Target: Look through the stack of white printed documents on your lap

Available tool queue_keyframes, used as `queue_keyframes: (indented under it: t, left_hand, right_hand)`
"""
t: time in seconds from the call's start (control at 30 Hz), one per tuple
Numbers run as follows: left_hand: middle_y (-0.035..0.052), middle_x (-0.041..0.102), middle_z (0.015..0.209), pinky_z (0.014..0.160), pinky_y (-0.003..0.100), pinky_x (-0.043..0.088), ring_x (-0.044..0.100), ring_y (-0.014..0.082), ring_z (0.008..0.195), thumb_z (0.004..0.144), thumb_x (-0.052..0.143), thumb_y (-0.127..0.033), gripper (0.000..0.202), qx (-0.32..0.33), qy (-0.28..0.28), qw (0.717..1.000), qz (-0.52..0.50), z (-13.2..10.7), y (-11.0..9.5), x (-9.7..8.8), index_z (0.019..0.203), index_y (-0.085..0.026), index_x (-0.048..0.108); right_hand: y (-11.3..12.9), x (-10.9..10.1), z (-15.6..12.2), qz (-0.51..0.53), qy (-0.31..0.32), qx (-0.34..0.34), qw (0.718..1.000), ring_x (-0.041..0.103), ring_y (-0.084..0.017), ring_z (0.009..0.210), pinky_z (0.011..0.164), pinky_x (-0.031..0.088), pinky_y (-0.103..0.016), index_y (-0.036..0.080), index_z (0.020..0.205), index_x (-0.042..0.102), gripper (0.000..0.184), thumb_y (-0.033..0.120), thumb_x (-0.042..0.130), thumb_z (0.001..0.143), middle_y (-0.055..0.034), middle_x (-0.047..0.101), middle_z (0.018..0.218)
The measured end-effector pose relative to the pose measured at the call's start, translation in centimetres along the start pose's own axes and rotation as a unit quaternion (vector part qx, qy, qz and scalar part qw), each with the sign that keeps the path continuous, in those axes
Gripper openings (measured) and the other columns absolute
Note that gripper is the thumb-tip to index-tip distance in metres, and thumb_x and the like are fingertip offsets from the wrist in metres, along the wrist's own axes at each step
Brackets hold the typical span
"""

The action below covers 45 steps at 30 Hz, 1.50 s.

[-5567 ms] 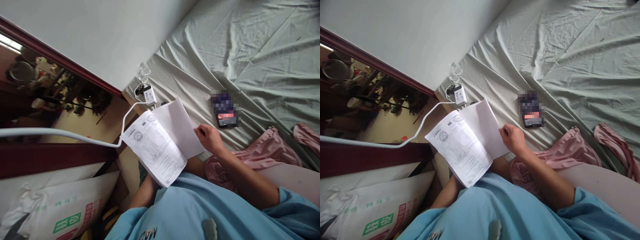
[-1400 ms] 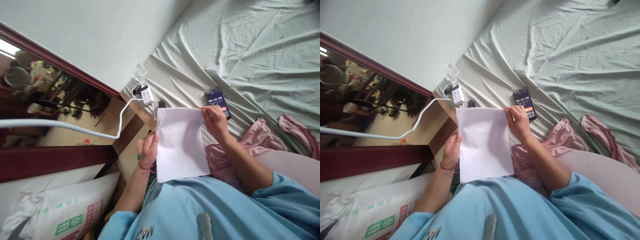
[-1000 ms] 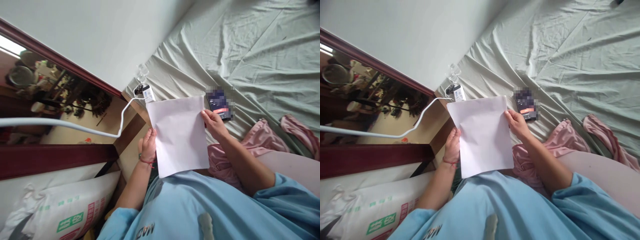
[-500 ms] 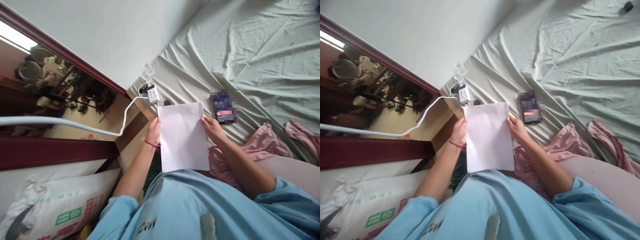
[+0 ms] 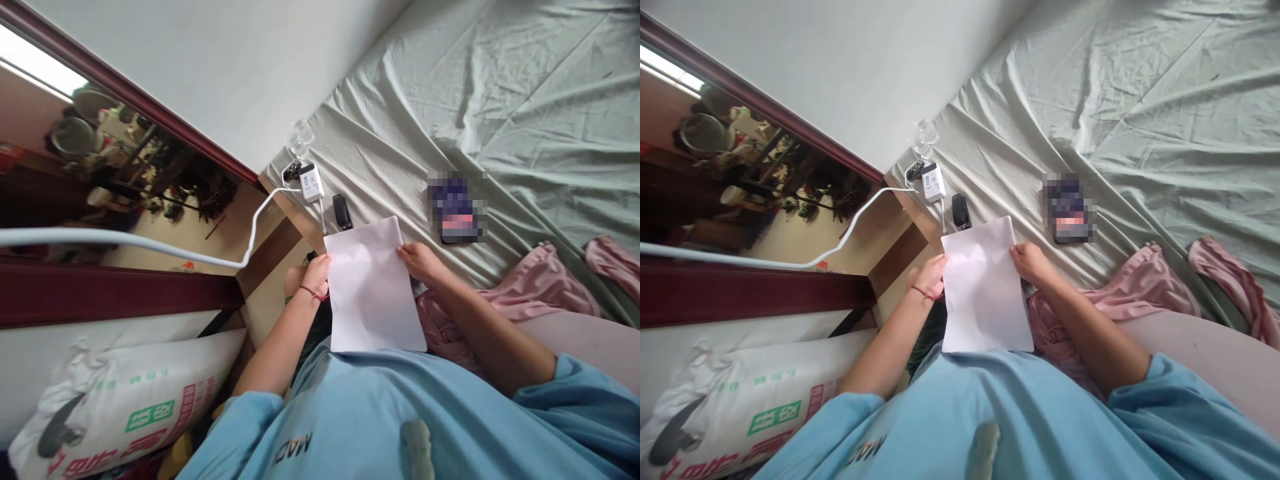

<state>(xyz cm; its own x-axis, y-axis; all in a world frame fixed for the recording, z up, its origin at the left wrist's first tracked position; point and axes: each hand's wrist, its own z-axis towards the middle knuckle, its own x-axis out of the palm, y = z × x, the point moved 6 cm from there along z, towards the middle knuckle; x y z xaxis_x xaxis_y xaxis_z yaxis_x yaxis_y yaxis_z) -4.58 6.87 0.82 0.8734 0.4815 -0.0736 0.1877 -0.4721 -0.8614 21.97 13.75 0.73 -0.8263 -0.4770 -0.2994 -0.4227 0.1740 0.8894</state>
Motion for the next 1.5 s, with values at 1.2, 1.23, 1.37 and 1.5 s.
queue_keyframes:
  t: [1.2,1.23,1.37,1.5]
  left_hand:
    - [0.0122,0.063,0.138,0.121,0.046,0.033,0.056,0.0261,0.135,0.095,0.049,-0.018,0.038,0.488,0.019,0.745,0.454,3.8,-7.8,5.3,0.126,-0.016,0.071]
    - [0.012,0.064,0.137,0.121,0.047,0.033,0.058,0.0257,0.133,0.097,0.047,-0.018,0.037,0.497,0.015,0.732,0.466,4.1,-7.8,5.2,0.125,-0.016,0.071]
    - [0.0113,0.065,0.135,0.12,0.047,0.036,0.061,0.0233,0.129,0.101,0.043,-0.021,0.037,0.534,0.009,0.669,0.517,4.7,-7.3,4.9,0.125,-0.017,0.071]
    - [0.0118,0.062,0.138,0.119,0.044,0.039,0.058,0.0216,0.134,0.102,0.033,-0.015,0.045,0.553,-0.022,0.634,0.54,4.7,-5.9,4.9,0.13,-0.013,0.068]
  right_hand:
    - [-0.5,-3.7,0.1,0.025,-0.111,0.029,0.993,0.041,-0.012,0.051,0.055,0.032,-0.027,0.02,0.061,0.049,0.03,0.034,0.048,0.087,0.0008,0.047,0.052]
    - [-0.5,-3.7,0.1,0.022,-0.112,0.028,0.993,0.041,-0.012,0.051,0.055,0.031,-0.027,0.02,0.061,0.048,0.03,0.035,0.048,0.087,0.0011,0.046,0.052]
    - [-0.7,-3.7,0.1,0.013,-0.112,0.028,0.993,0.04,-0.012,0.052,0.054,0.03,-0.026,0.021,0.06,0.045,0.031,0.037,0.048,0.086,0.0016,0.044,0.051]
    - [-0.9,-3.5,0.1,0.024,-0.105,0.015,0.994,0.041,-0.013,0.053,0.054,0.03,-0.026,0.022,0.061,0.044,0.031,0.041,0.047,0.086,0.0012,0.045,0.052]
